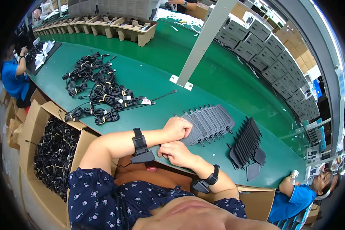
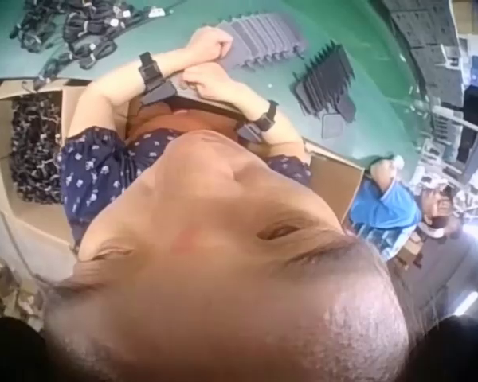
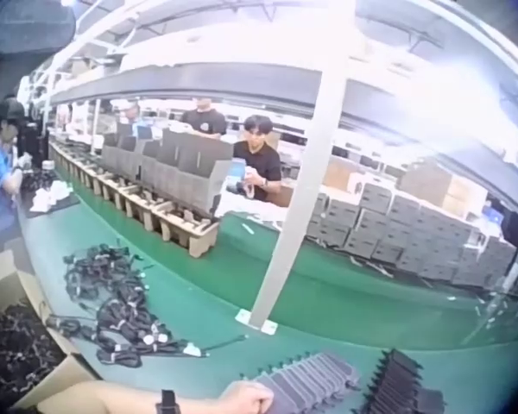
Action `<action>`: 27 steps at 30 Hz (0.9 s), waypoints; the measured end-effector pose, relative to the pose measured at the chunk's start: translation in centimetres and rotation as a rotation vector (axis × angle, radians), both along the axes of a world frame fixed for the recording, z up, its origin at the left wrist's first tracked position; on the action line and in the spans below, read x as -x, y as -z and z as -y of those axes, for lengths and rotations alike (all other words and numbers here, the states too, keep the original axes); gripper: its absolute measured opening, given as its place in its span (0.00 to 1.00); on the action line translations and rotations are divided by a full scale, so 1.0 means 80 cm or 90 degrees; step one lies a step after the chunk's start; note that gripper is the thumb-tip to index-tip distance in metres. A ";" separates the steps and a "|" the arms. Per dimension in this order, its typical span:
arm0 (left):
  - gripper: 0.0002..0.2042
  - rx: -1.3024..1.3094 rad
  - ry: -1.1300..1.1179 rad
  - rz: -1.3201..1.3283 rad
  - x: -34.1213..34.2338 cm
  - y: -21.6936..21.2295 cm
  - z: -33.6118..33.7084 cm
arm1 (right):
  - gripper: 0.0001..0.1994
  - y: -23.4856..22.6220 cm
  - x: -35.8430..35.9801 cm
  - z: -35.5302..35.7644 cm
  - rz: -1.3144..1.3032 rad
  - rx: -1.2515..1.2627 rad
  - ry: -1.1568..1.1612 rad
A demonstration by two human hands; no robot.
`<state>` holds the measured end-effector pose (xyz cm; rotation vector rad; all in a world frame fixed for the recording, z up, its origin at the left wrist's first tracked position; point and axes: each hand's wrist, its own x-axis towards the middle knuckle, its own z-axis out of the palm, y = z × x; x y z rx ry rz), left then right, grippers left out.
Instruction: The person picks up a cable and a base plate, assembles them, and places the unit into a tray. They then fold a cardboard box, insert the assembly, and close the box before picking up another base plate.
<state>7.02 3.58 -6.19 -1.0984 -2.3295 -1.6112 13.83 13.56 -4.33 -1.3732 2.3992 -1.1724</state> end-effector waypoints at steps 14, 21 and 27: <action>0.07 0.111 0.107 -0.064 0.010 -0.021 -0.011 | 0.03 0.023 0.004 -0.012 -0.039 0.134 0.014; 0.08 0.106 0.131 -0.072 0.004 -0.025 -0.011 | 0.02 0.028 -0.001 -0.009 -0.051 0.174 0.000; 0.07 0.090 0.150 -0.069 0.004 -0.025 -0.011 | 0.01 0.021 0.001 -0.010 -0.010 0.171 -0.023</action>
